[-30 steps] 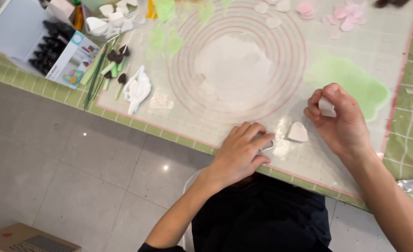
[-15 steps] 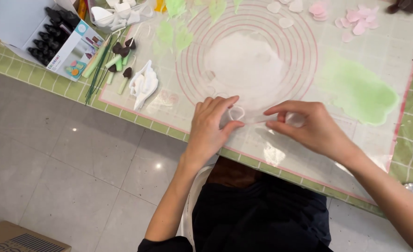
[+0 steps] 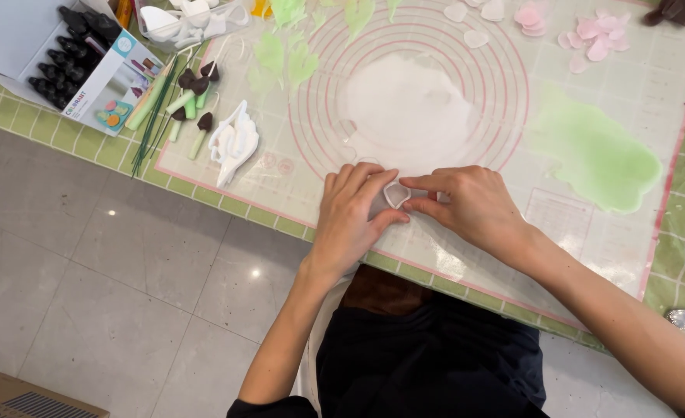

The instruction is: Creating and shaping small petals from wax sheets for decorative candle making.

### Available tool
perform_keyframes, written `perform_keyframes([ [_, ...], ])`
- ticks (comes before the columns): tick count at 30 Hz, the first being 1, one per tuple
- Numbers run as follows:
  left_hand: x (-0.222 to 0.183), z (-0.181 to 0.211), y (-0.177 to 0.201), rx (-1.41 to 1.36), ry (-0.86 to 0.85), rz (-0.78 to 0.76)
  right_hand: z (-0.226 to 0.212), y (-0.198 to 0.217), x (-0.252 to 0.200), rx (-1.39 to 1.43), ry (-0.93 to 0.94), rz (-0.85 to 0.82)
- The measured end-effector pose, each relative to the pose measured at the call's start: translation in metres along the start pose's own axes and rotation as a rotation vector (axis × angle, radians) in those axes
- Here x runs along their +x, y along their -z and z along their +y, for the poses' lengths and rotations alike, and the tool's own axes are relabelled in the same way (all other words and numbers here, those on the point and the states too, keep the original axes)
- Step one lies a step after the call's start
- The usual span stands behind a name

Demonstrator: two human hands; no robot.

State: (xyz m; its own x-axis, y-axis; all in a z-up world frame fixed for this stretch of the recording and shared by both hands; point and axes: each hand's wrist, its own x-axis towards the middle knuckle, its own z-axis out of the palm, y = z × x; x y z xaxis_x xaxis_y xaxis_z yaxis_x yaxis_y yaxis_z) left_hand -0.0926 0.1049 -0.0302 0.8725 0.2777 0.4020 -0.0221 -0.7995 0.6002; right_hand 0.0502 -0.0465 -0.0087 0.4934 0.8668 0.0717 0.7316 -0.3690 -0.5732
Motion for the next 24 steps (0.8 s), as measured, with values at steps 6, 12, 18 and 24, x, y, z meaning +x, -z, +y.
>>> perform_keyframes([
  [6, -0.006, -0.005, 0.002, -0.003, 0.042, 0.015, 0.006, -0.003, 0.004, 0.035, -0.009, -0.040],
  [12, 0.001, -0.001, 0.004, 0.094, 0.023, 0.000, 0.001, 0.002, 0.017, -0.037, -0.063, -0.154],
  [18, 0.010, 0.000, 0.007, 0.120, 0.036, -0.019, 0.001, 0.005, 0.022, -0.009, -0.097, -0.198],
  [24, 0.018, 0.001, 0.014, 0.121, 0.030, -0.097, 0.002, 0.006, 0.026, -0.044, -0.043, -0.224],
])
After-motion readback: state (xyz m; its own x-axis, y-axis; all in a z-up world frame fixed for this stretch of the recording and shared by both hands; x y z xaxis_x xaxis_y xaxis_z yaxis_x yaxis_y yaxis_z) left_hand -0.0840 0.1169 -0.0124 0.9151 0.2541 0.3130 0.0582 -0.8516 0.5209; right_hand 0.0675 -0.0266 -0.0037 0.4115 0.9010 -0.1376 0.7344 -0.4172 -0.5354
